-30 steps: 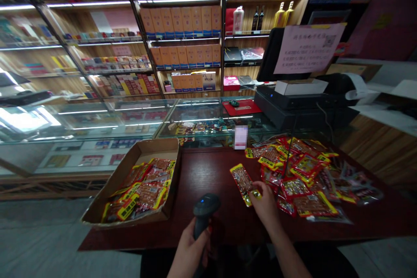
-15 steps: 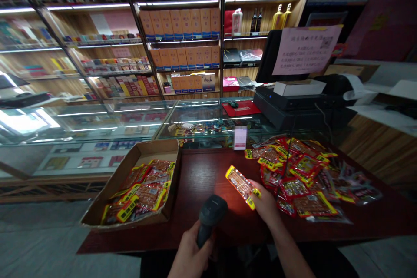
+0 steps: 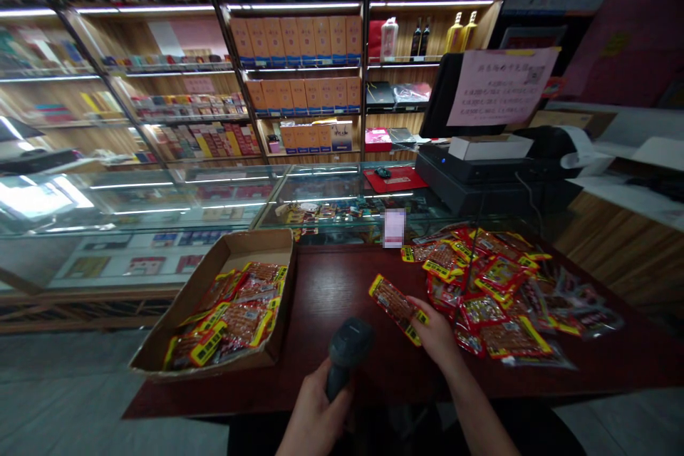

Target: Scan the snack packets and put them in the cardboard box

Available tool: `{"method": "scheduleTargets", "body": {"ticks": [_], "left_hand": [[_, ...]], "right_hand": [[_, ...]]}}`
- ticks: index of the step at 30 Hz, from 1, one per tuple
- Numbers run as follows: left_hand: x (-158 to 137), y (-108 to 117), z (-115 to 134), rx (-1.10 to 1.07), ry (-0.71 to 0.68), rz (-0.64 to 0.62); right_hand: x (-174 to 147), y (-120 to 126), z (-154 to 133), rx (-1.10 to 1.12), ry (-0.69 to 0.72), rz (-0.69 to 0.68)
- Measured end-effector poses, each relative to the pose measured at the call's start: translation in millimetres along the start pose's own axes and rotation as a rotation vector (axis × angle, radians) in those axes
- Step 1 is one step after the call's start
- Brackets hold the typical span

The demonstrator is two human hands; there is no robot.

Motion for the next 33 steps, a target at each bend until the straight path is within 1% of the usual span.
{"method": "scheduleTargets", "body": {"ticks": [3, 4, 6, 7, 9, 12, 14, 15, 16, 17, 18, 19, 21, 22, 24, 25, 26, 27, 28, 30, 31, 33], "left_hand": [[3.2, -2.5, -8.5, -0.077, 0.036, 0.020], [4.6, -2.8, -13.2, -0.107, 0.058, 0.036], [8.3, -2.1, -25.2, -0.162, 0.109, 0.078], [10.4, -1.2, -32.1, -0.186, 0.134, 0.099], [14.8, 1.2, -45.2, -0.219, 0.162, 0.140], [21.1, 3.4, -61.2, -0.255, 0.156, 0.167], [24.1, 5.0, -68.7, -0.265, 0.149, 0.193], [24.9, 5.9, -71.0, -0.268, 0.150, 0.208], [25.2, 6.7, -71.7, -0.270, 0.148, 0.220], [25.2, 7.1, -70.9, -0.272, 0.144, 0.225], [24.9, 7.1, -68.8, -0.274, 0.140, 0.219], [24.6, 6.7, -65.8, -0.275, 0.137, 0.206], [24.2, 5.3, -59.4, -0.274, 0.142, 0.173], [24.4, 5.0, -57.5, -0.273, 0.152, 0.167], [26.0, 4.5, -56.8, -0.272, 0.164, 0.169], [27.4, 4.2, -58.2, -0.271, 0.167, 0.174], [28.8, 3.8, -60.3, -0.268, 0.166, 0.180], [30.2, 3.5, -62.5, -0.265, 0.163, 0.186], [31.3, 3.3, -64.6, -0.263, 0.160, 0.190], [31.9, 3.3, -66.8, -0.266, 0.164, 0.198], [31.4, 3.4, -65.9, -0.272, 0.166, 0.196], [28.9, 3.7, -60.6, -0.281, 0.163, 0.180]], "right_hand": [[1.5, -3.8, -6.4, 0.111, -0.041, -0.029], [2.3, -8.5, -13.3, 0.173, -0.057, -0.056], [4.3, -25.5, -37.0, 0.313, -0.070, -0.133], [4.9, -38.4, -53.3, 0.382, -0.069, -0.182], [4.1, -73.4, -91.7, 0.509, -0.058, -0.304], [-2.8, -139.5, -150.0, 0.652, -0.018, -0.532], [-7.4, -176.0, -178.1, 0.648, 0.038, -0.660], [-7.5, -186.5, -187.2, 0.609, 0.086, -0.687], [-5.4, -190.2, -192.7, 0.545, 0.145, -0.682], [-1.0, -186.6, -194.9, 0.454, 0.218, -0.645], [5.7, -176.0, -193.7, 0.336, 0.295, -0.580], [14.2, -159.4, -189.0, 0.192, 0.364, -0.494], [35.8, -113.3, -170.6, -0.164, 0.436, -0.278], [47.9, -86.2, -157.7, -0.359, 0.425, -0.152], [70.2, -31.9, -128.7, -0.729, 0.313, 0.094], [79.0, -9.1, -114.4, -0.876, 0.238, 0.174], [85.9, 9.2, -101.3, -0.993, 0.168, 0.224], [90.8, 22.1, -90.2, -1.079, 0.116, 0.243], [93.4, 29.5, -81.5, -1.138, 0.088, 0.239], [90.8, 28.6, -72.5, -1.199, 0.101, 0.192], [85.2, 21.6, -71.6, -1.205, 0.129, 0.159], [65.3, -2.3, -75.2, -1.174, 0.206, 0.077]]}}
Point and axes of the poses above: each hand's wrist, its own x-axis towards the middle knuckle, its own y-axis out of the back of the hand, z = x × y, the point moved 6 cm from there along x, towards the middle knuckle, and after that the axes turned 2 degrees about y, right-handed, at the moved point
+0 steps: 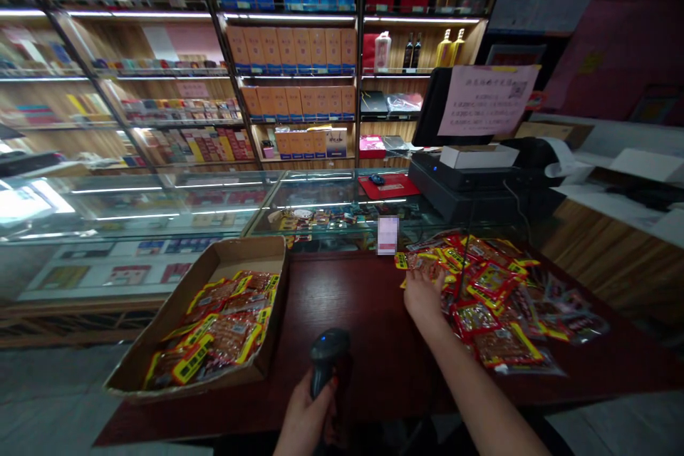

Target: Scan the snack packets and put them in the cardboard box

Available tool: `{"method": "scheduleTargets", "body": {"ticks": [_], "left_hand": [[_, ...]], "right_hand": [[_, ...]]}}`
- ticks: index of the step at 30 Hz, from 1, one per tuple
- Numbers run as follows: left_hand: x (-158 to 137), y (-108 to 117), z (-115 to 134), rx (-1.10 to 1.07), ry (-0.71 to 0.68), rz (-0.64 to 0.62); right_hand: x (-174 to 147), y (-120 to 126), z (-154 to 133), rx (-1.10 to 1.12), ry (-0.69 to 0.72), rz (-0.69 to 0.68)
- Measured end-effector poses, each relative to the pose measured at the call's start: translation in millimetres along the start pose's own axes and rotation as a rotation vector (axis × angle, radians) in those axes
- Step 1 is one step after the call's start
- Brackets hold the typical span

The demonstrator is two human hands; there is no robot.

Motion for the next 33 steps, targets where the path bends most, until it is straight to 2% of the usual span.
{"method": "scheduleTargets", "body": {"ticks": [5, 8, 12, 14, 16, 18, 21, 23, 27, 29, 33], "left_hand": [[-9.5, 2.2, 13.2, 0.025, 0.005, 0.006], [-11.7, 4.8, 14.3, 0.018, 0.014, 0.030], [-9.2, 5.0, 10.1, -0.024, -0.008, 0.020], [-5.2, 5.8, 3.6, -0.042, -0.014, 0.027], [-0.5, 7.1, -4.8, -0.053, -0.015, 0.036], [3.3, 7.9, -12.5, -0.059, -0.022, 0.030], [5.3, 8.5, -18.1, -0.064, -0.053, 0.014], [4.9, 8.6, -18.6, -0.061, -0.066, 0.012], [4.0, 7.4, -15.6, -0.050, -0.063, 0.004], [3.6, 6.4, -12.8, -0.042, -0.054, -0.003], [-1.5, 5.5, -4.9, -0.036, -0.021, 0.002]], "right_hand": [[-60.8, 4.6, -78.8, 0.254, 0.236, -0.096], [-72.0, 10.6, -95.9, 0.363, 0.317, -0.190], [-37.7, 11.4, -74.7, 0.427, 0.247, -0.272], [-15.7, 3.7, -63.1, 0.423, 0.223, -0.361], [-0.9, -6.1, -58.9, 0.418, 0.262, -0.473], [7.2, -12.2, -58.9, 0.411, 0.320, -0.513], [10.6, -16.4, -58.5, 0.433, 0.347, -0.464], [9.1, -20.4, -54.9, 0.505, 0.308, -0.423], [1.5, -34.5, -35.2, 0.667, 0.070, -0.345], [-5.1, -40.1, -28.2, 0.738, 0.002, -0.323], [-19.3, -40.7, -28.7, 0.890, 0.041, -0.308]]}}
Point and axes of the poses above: each hand's wrist, its own x-axis towards the middle knuckle, its own y-axis out of the back of the hand, z = x × y, the point moved 6 cm from there along x, towards the middle knuckle, and after that the axes turned 2 degrees about y, right-handed, at the moved point
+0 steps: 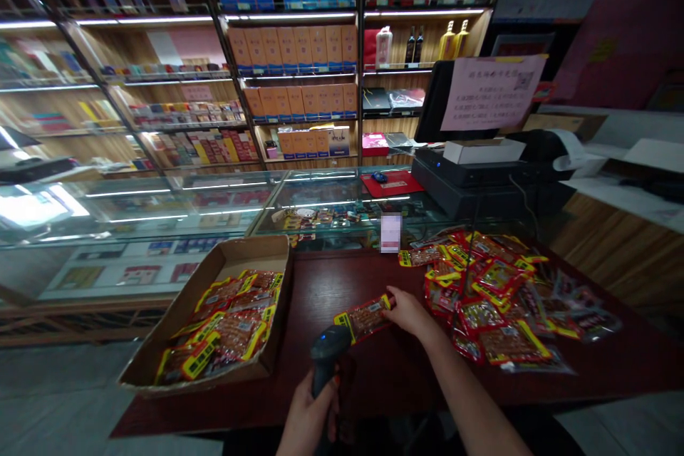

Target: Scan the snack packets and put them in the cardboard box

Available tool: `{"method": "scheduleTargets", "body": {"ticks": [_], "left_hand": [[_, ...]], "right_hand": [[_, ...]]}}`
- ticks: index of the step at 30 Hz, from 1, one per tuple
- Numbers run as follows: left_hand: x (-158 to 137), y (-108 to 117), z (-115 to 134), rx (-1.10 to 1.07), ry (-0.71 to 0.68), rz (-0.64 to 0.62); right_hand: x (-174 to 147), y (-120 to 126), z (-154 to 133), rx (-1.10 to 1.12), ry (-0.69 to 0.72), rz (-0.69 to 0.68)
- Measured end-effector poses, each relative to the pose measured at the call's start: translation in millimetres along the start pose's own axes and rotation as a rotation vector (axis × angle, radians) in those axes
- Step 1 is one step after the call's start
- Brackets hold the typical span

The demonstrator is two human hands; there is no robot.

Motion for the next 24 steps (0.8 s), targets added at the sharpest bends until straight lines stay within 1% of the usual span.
{"method": "scheduleTargets", "body": {"ticks": [2, 4, 6, 8, 11, 14, 17, 21, 24], "left_hand": [[-6.9, -2.7, 5.4, 0.007, 0.011, -0.023], [-16.6, -5.4, 12.6, 0.021, -0.004, -0.036], [-27.3, -6.5, 21.0, 0.043, -0.030, -0.017], [-36.9, -7.0, 30.0, 0.089, -0.055, 0.013], [-46.6, -10.4, 45.3, 0.193, -0.098, 0.005], [-51.3, -14.2, 60.1, 0.261, -0.137, -0.027], [-53.2, -17.2, 69.9, 0.302, -0.144, -0.065], [-54.0, -18.8, 72.8, 0.308, -0.122, -0.096], [-53.2, -18.0, 69.8, 0.279, -0.121, -0.087]], "right_hand": [[-7.0, -5.8, -0.7, 0.088, 0.004, -0.037], [-14.3, -13.3, -0.4, 0.238, -0.003, -0.056], [-21.9, -19.3, 1.8, 0.407, -0.004, -0.011], [-29.3, -23.7, 6.1, 0.496, -0.003, 0.068], [-37.4, -29.8, 12.0, 0.508, 0.000, 0.121], [-40.0, -31.9, 13.2, 0.490, 0.024, 0.119], [-40.0, -31.6, 12.3, 0.486, 0.048, 0.108], [-40.5, -32.1, 10.6, 0.476, 0.071, 0.110], [-41.9, -31.5, 9.4, 0.459, 0.079, 0.128]]}}
Point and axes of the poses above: each hand's wrist, its own x-axis towards the middle knuckle, its own y-axis out of the back of the hand, z = x × y, the point moved 6 cm from there along x, towards the middle knuckle, and after that the axes turned 2 degrees about y, right-handed, at the moved point
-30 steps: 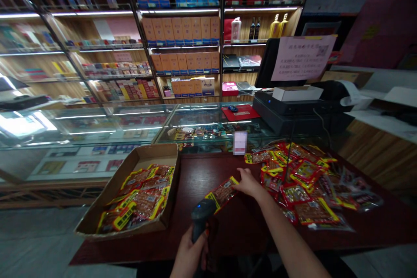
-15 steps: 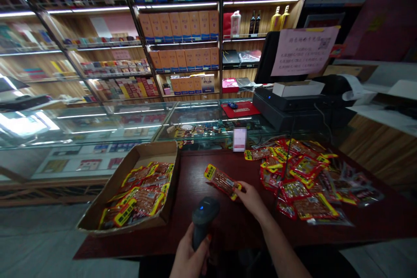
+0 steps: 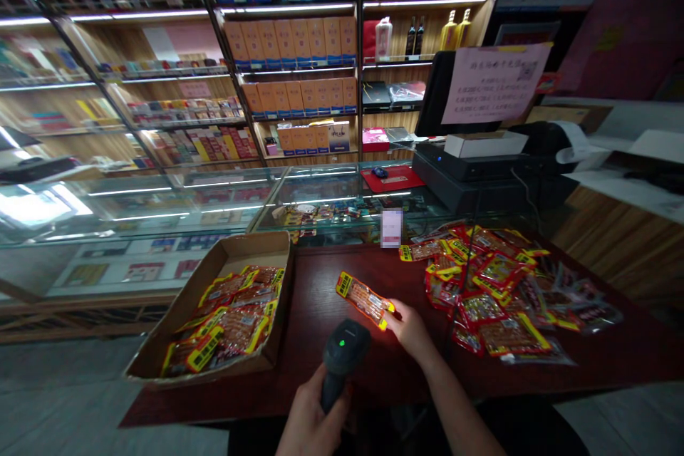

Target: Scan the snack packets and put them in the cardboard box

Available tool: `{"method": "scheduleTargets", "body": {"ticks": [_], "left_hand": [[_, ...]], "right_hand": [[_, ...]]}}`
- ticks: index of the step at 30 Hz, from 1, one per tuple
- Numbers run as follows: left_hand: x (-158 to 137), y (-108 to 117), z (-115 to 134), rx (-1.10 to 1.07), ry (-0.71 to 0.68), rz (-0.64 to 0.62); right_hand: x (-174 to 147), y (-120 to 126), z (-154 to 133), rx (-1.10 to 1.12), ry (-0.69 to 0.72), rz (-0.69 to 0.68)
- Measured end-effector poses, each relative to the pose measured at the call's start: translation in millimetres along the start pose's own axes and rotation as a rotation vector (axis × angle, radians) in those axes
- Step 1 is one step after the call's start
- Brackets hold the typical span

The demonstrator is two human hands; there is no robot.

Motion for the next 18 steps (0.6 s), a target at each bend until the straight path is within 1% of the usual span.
{"method": "scheduleTargets", "body": {"ticks": [3, 5, 7, 8, 9, 11, 13, 15, 16, 17, 18], "left_hand": [[3.2, -0.4, -6.3, -0.008, -0.013, 0.008], [7.8, -1.4, -13.6, -0.041, 0.006, -0.002], [14.1, -0.7, -23.4, -0.110, 0.038, 0.017], [17.6, 0.4, -29.3, -0.148, 0.057, 0.038], [21.1, 1.7, -35.9, -0.182, 0.076, 0.062], [27.8, 3.6, -51.1, -0.226, 0.117, 0.090], [34.0, 5.5, -66.3, -0.240, 0.133, 0.109], [39.5, 8.0, -78.4, -0.246, 0.114, 0.132], [41.8, 8.9, -82.9, -0.248, 0.104, 0.138], [43.7, 9.6, -86.2, -0.250, 0.100, 0.141], [45.0, 10.0, -88.2, -0.251, 0.103, 0.138]], "right_hand": [[-1.0, 2.7, -2.5, -0.002, -0.014, 0.011], [-0.2, 4.8, -8.0, 0.039, -0.040, 0.016], [3.2, 3.3, -22.0, 0.113, -0.047, 0.022], [5.9, -1.4, -32.7, 0.158, -0.045, 0.012], [9.0, -10.0, -45.8, 0.207, -0.041, -0.016], [15.0, -40.8, -76.2, 0.313, -0.036, -0.136], [19.2, -84.5, -107.1, 0.406, -0.024, -0.312], [22.6, -127.1, -131.4, 0.441, 0.023, -0.476], [25.4, -141.9, -138.6, 0.422, 0.056, -0.515], [29.2, -150.3, -142.3, 0.377, 0.089, -0.520], [34.0, -151.1, -142.5, 0.308, 0.121, -0.491]]}}
Point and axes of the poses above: each hand's wrist, its own x-axis towards the middle knuckle, its own y-axis out of the back of the hand, z = x × y, the point moved 6 cm from there along x, towards the middle knuckle, and after that the axes turned 2 degrees about y, right-handed, at the moved point
